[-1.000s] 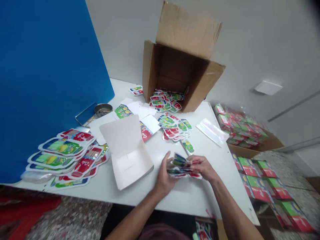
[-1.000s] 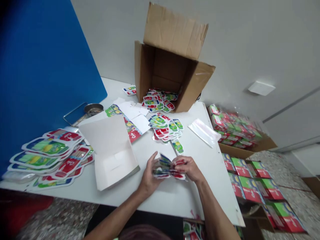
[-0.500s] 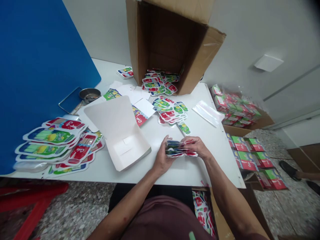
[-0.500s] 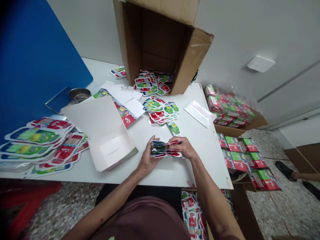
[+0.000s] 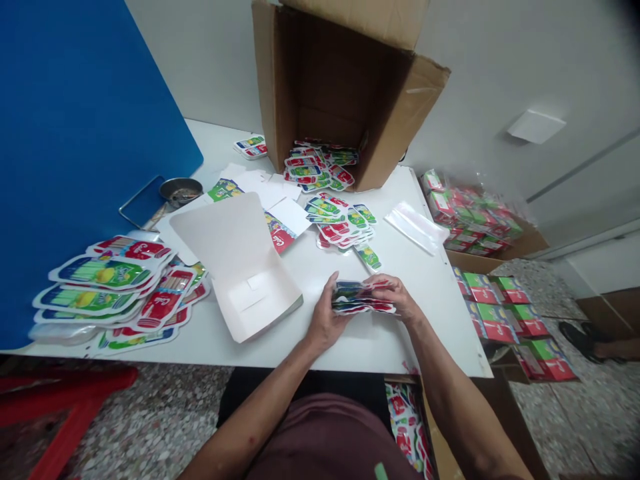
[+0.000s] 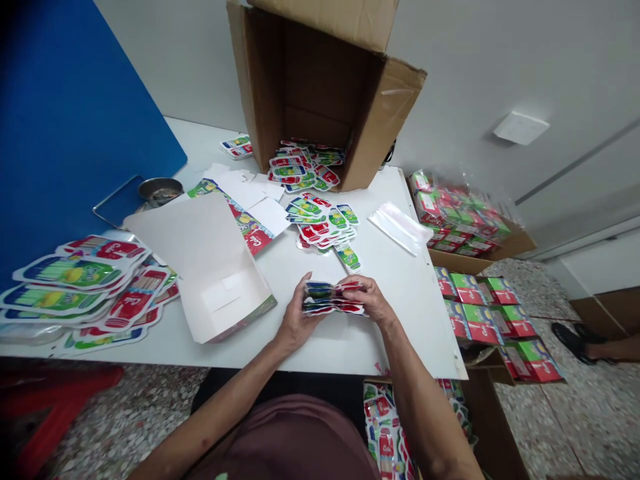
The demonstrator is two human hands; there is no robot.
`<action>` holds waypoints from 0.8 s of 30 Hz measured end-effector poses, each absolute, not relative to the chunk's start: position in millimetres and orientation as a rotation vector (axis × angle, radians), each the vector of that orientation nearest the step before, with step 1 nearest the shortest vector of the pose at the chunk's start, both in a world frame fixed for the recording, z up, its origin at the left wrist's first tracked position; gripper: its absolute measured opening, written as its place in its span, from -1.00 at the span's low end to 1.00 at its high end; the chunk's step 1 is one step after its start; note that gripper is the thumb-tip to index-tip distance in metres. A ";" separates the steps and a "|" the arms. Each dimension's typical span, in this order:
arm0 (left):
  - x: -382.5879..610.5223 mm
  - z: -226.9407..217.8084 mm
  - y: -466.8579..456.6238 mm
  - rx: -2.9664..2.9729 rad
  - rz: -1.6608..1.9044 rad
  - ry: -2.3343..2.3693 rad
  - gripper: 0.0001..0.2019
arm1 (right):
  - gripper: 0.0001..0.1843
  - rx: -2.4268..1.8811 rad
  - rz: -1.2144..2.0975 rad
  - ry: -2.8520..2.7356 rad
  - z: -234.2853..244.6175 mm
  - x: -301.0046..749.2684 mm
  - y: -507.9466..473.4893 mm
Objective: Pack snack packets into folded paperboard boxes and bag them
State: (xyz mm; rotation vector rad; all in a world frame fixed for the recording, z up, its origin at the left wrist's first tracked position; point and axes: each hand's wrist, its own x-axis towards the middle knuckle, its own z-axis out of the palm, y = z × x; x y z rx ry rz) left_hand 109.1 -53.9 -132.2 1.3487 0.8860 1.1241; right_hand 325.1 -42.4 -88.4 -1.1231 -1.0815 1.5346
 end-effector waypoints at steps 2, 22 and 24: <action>109.1 -129.6 -56.9 1.345 1.121 0.945 -0.06 | -0.44 -1.042 1.509 -1.066 -93.5 322.7 -48.9; 91.6 -112.4 -59.4 1.538 1.002 0.783 -0.58 | 0.32 -2.027 0.708 -2.437 -25.5 229.2 244.6; 90.4 -112.8 -57.5 1.593 1.042 0.779 -0.66 | 0.28 -2.034 0.642 -2.483 -35.6 223.1 252.5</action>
